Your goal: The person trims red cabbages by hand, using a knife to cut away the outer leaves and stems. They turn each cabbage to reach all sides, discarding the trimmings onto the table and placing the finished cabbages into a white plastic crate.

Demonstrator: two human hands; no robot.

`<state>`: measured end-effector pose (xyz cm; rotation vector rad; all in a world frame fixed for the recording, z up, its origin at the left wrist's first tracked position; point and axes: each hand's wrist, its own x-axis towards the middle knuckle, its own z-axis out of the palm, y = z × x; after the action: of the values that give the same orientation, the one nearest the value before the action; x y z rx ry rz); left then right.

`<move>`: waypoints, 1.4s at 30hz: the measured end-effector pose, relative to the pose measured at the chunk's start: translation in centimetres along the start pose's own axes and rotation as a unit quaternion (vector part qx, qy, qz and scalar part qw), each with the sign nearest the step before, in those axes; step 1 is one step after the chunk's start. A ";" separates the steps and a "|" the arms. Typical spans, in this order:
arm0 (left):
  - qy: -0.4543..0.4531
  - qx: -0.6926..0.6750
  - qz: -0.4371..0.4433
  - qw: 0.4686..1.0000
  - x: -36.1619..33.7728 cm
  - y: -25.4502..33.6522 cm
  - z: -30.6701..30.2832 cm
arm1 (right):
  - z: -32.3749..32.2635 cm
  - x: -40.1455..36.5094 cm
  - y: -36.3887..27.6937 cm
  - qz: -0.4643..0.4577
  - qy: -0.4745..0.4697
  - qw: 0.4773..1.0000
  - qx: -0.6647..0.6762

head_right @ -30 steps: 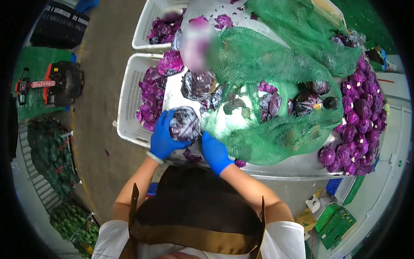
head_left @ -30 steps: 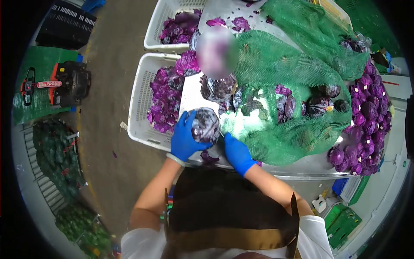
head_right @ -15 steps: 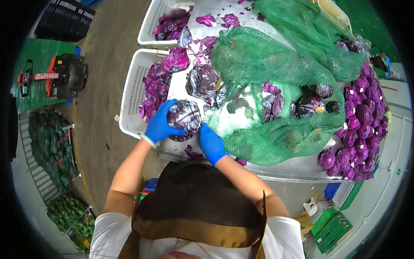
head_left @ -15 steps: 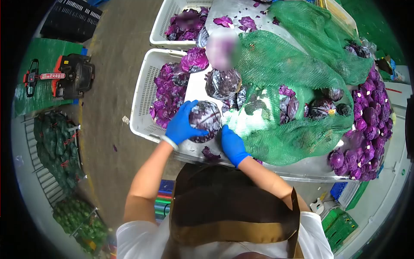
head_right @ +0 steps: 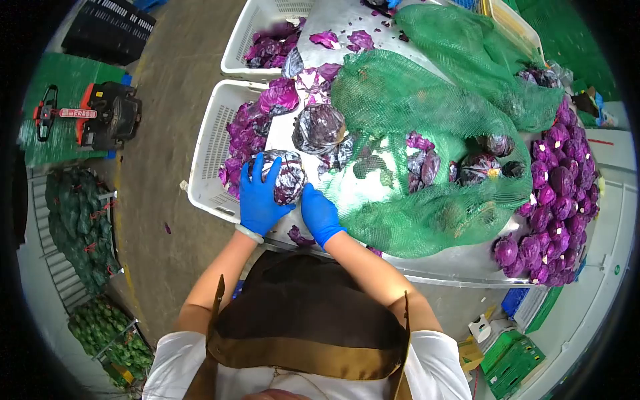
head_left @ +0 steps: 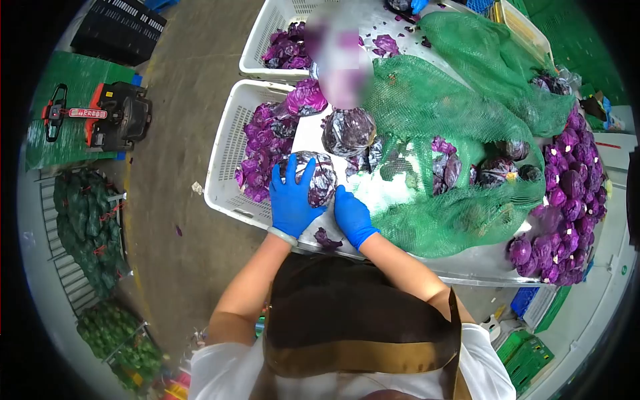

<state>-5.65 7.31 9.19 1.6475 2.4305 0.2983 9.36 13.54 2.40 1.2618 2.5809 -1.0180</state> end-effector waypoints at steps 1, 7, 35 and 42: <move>0.022 -0.015 0.014 1.000 0.5 -0.4 0.1 | -0.2 -0.3 -0.2 -0.004 0.002 1.000 0.005; -0.039 -0.064 0.019 0.997 2.5 -1.9 -1.0 | -2.9 -0.9 -1.6 0.022 -0.065 0.998 0.003; 0.163 -0.311 -0.125 0.928 -6.5 -5.4 3.9 | 3.5 6.0 2.5 -0.105 -0.044 0.991 0.066; 0.327 -0.498 -0.360 0.718 -5.0 -5.1 6.7 | -3.4 7.0 -1.3 -0.198 -0.095 0.968 -0.121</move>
<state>-6.57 1.22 1.59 0.0694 2.2564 1.8426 4.49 19.75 3.18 0.5746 2.7524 -0.7907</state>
